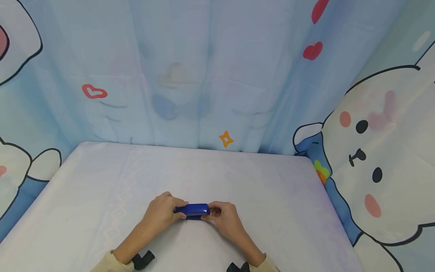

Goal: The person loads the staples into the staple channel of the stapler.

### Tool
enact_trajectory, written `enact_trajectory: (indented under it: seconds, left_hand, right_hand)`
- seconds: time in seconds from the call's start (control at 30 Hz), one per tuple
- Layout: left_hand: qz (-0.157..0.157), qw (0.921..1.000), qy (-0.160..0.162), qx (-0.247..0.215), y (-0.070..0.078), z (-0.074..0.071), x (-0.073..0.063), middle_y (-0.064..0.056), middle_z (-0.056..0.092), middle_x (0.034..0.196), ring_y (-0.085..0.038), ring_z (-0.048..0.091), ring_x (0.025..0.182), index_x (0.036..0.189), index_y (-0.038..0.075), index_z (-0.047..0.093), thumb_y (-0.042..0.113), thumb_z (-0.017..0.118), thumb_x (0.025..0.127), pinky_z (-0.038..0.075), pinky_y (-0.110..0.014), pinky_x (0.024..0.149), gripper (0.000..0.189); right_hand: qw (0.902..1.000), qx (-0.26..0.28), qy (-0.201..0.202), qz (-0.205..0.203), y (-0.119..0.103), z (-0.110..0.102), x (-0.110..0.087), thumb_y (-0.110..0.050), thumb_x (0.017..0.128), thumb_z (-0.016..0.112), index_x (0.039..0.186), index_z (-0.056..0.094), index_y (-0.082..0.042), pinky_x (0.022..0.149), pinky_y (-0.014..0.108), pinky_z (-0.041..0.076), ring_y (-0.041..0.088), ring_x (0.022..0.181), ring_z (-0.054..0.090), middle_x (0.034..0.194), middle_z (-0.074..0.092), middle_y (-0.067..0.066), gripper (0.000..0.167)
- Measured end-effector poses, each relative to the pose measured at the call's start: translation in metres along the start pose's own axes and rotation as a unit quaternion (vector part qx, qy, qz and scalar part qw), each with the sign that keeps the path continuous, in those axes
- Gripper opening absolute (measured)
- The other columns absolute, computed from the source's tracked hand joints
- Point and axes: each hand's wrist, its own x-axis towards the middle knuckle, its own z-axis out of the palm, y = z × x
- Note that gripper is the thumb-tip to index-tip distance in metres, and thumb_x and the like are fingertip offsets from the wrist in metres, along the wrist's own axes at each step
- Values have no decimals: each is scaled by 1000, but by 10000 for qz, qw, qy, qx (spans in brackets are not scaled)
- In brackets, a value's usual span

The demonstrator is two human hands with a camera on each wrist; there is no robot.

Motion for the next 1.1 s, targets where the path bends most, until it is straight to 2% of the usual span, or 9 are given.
enact_trajectory:
  seconds: [0.13, 0.37, 0.53, 0.67, 0.83, 0.97, 1.1]
  left_hand:
    - [-3, 9999, -7, 101, 2, -1, -1, -3, 84, 100, -12, 59, 76, 108, 16, 86, 25, 94, 76, 47, -25, 62, 34]
    - [216, 9991, -84, 365, 6, 0, 1, -2, 84, 100, -14, 64, 80, 109, 15, 86, 26, 93, 77, 53, -28, 64, 34]
    - [62, 9999, -63, 137, 1, 4, -1, -3, 84, 99, -13, 64, 81, 109, 18, 86, 28, 93, 77, 50, -26, 63, 34]
    - [54, 10000, -27, 73, -4, 6, -3, -2, 84, 100, -14, 66, 84, 110, 20, 86, 29, 93, 79, 53, -28, 64, 33]
    - [113, 9999, -89, -23, -6, 8, -5, 0, 83, 109, -16, 67, 93, 117, 17, 83, 27, 89, 85, 59, -32, 73, 34]
    - [237, 9997, -60, -95, -6, 10, -9, 0, 81, 118, -16, 65, 99, 122, 14, 80, 25, 86, 89, 60, -33, 81, 36]
    - [304, 9994, -115, -129, -9, 10, -13, -1, 74, 131, -19, 63, 109, 135, 15, 73, 31, 85, 90, 60, -37, 90, 49]
  right_hand:
    - [10000, 57, -29, -1, 0, 0, -1, -11, 79, 92, 97, 80, -6, 58, 20, 46, 3, 63, 51, 73, 67, -1, 22]
    - [9999, -54, 78, 37, 0, -1, -2, -9, 78, 93, 97, 80, -6, 58, 20, 47, 3, 63, 51, 72, 67, -2, 23]
    - [10000, -14, 5, 80, 2, -1, -2, -9, 78, 93, 98, 81, -6, 58, 20, 47, 3, 63, 52, 73, 68, -1, 24]
    - [9999, 79, -64, -24, 5, 1, -1, -9, 79, 92, 99, 79, -6, 59, 20, 47, 2, 65, 52, 75, 68, -1, 24]
    - [9997, 63, -91, -234, 6, 2, -1, -8, 82, 90, 101, 77, -7, 61, 20, 47, 1, 67, 51, 77, 66, -2, 23]
    - [9994, -115, -192, -260, 6, 2, -4, -12, 83, 90, 107, 73, -8, 64, 20, 46, 2, 70, 50, 82, 64, -4, 30]
    - [9986, -315, -325, -273, 5, 1, -7, -15, 83, 91, 113, 70, -10, 68, 20, 45, 5, 74, 49, 87, 61, -5, 37]
